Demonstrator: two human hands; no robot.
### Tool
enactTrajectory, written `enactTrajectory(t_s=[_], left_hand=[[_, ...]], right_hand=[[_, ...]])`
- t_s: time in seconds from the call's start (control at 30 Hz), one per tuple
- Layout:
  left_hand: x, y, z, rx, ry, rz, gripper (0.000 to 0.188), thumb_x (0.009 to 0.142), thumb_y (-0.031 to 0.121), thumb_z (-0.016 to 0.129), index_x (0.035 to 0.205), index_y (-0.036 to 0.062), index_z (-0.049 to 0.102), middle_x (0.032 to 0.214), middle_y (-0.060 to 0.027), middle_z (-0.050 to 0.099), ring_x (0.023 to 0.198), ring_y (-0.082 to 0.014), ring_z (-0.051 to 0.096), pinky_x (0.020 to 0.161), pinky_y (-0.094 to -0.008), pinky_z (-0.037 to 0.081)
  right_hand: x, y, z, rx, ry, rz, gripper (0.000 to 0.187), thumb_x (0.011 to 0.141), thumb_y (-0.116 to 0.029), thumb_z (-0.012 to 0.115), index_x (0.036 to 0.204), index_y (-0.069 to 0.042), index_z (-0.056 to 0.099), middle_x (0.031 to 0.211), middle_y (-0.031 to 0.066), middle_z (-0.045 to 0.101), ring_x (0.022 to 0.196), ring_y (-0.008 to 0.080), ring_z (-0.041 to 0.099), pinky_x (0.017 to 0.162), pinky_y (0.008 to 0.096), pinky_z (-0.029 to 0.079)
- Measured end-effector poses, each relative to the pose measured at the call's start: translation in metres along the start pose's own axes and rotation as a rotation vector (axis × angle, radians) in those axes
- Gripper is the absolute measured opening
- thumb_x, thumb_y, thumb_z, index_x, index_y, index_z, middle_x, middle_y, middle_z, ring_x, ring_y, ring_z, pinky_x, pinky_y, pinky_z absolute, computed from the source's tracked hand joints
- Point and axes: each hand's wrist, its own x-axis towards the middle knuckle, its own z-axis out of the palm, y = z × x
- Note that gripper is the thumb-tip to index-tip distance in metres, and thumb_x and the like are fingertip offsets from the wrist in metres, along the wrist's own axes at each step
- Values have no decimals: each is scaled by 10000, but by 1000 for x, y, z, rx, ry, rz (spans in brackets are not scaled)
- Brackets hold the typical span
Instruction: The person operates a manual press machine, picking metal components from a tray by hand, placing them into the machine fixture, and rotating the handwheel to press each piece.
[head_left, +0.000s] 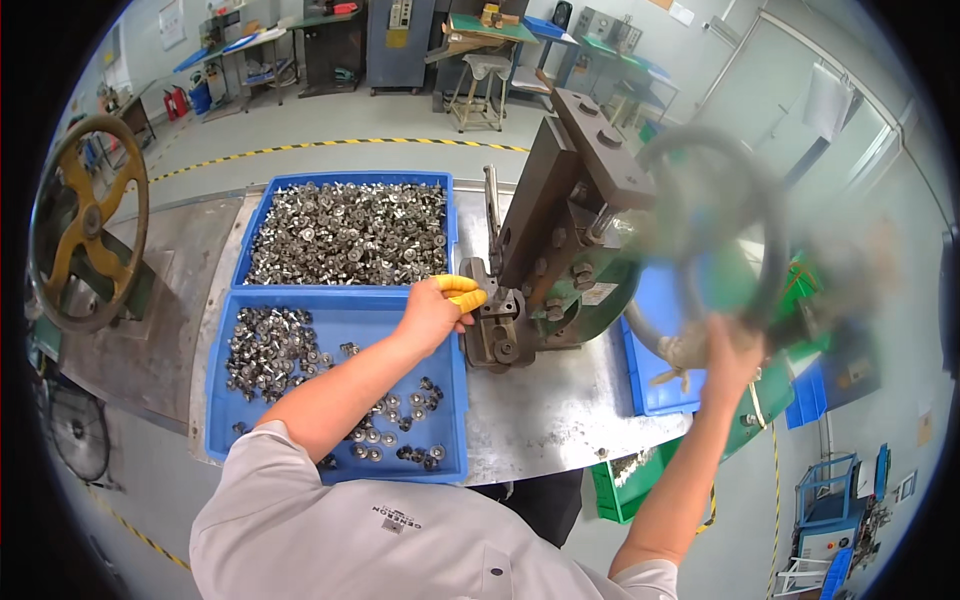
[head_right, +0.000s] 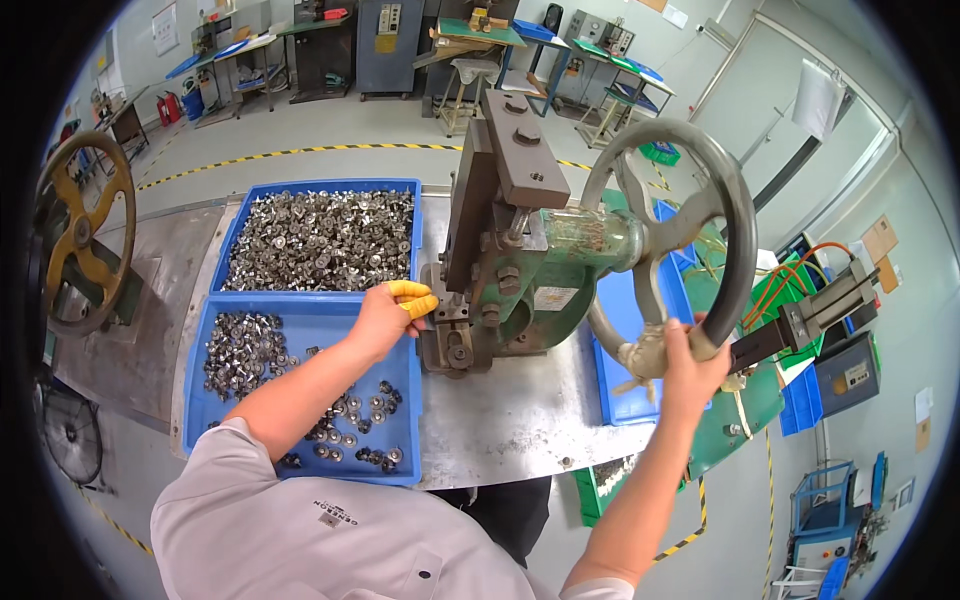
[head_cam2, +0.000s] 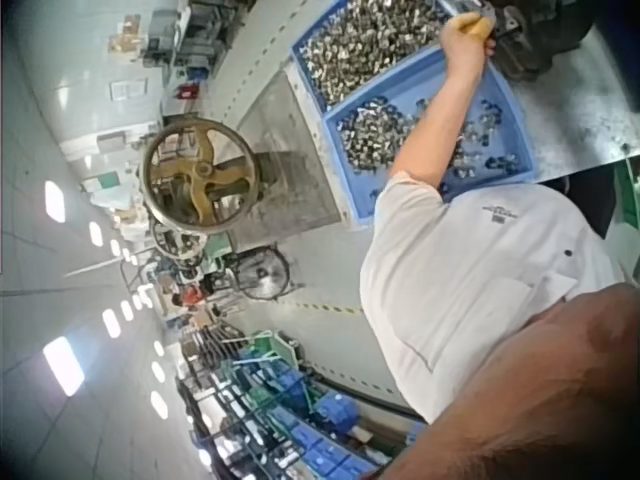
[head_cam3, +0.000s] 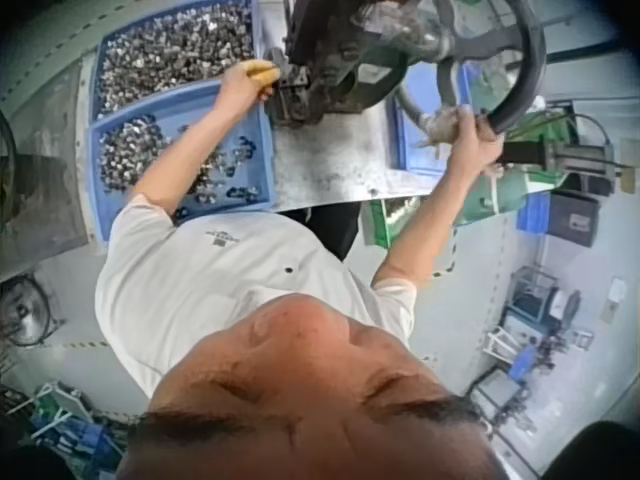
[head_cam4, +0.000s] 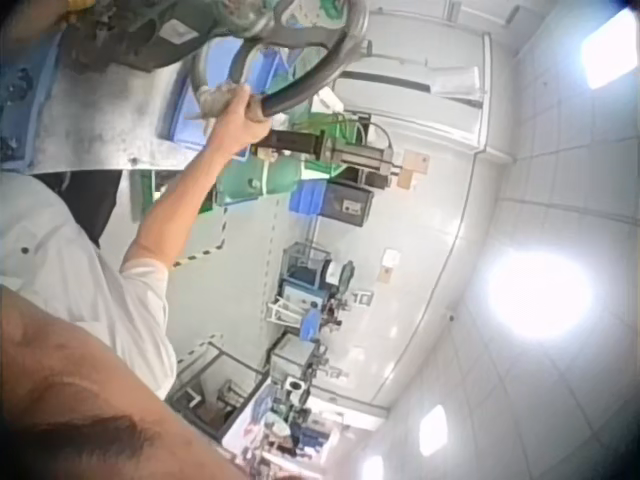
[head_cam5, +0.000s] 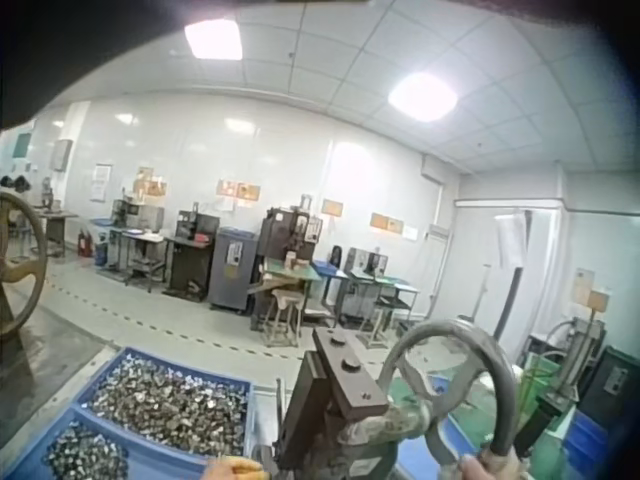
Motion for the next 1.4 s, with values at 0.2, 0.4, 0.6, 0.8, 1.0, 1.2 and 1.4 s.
enactTrajectory(t_s=[0.2, 0.4, 0.6, 0.8, 1.0, 1.2, 1.4], left_hand=[[23, -18, 25, 233, 86, 368, 152, 802, 70, 675, 908, -38, 663, 733, -47, 625, 559, -137, 544, 534, -222, 458], [29, -16, 20, 473, 77, 649, 123, 795, 72, 677, 875, -22, 677, 725, -43, 634, 571, -146, 537, 565, -238, 451], [34, -8, 14, 458, -54, 468, 82, 762, 26, 698, 821, -15, 660, 710, -12, 618, 578, -108, 497, 563, -230, 420], [30, -8, 13, 361, -43, 362, 90, 768, 65, 681, 839, 10, 672, 702, -37, 625, 575, -134, 510, 560, -255, 426], [35, 4, -3, 557, 79, 504, 147, 747, 125, 676, 855, 26, 687, 756, -73, 648, 592, -193, 557, 576, -299, 453], [-16, 19, -59, 806, -134, 226, 195, 718, 141, 679, 899, 71, 702, 847, -82, 647, 714, -235, 605, 669, -342, 490], [-52, -35, -77, 1152, -395, 535, 199, 700, 95, 678, 878, 8, 681, 864, -80, 632, 646, -179, 578, 587, -307, 477]], right_hand=[[47, -47, -3, 70, -164, 97, 352, 728, -129, 685, 1047, -26, 581, 745, 62, 566, 659, 137, 546, 623, 235, 435], [87, -79, -2, 152, -406, 244, 331, 733, -141, 658, 1033, -25, 578, 732, 64, 557, 655, 143, 548, 600, 225, 419], [94, -92, 7, 90, -422, 160, 308, 735, -134, 628, 1019, -29, 571, 709, 62, 548, 646, 146, 549, 588, 219, 414], [26, -9, 0, 35, 39, -49, 239, 762, -82, 610, 987, -23, 554, 729, 58, 572, 661, 128, 552, 639, 247, 458], [1, 19, 13, 283, 0, 19, 267, 769, -86, 649, 1009, -24, 550, 790, 61, 583, 706, 133, 554, 729, 239, 444], [59, -31, -14, 86, -223, 125, 332, 795, -112, 627, 1096, 3, 549, 768, 52, 553, 711, 124, 540, 669, 208, 418], [83, -59, -3, 149, -307, 155, 353, 798, -147, 630, 1103, 10, 547, 738, 44, 538, 679, 116, 522, 634, 198, 396]])
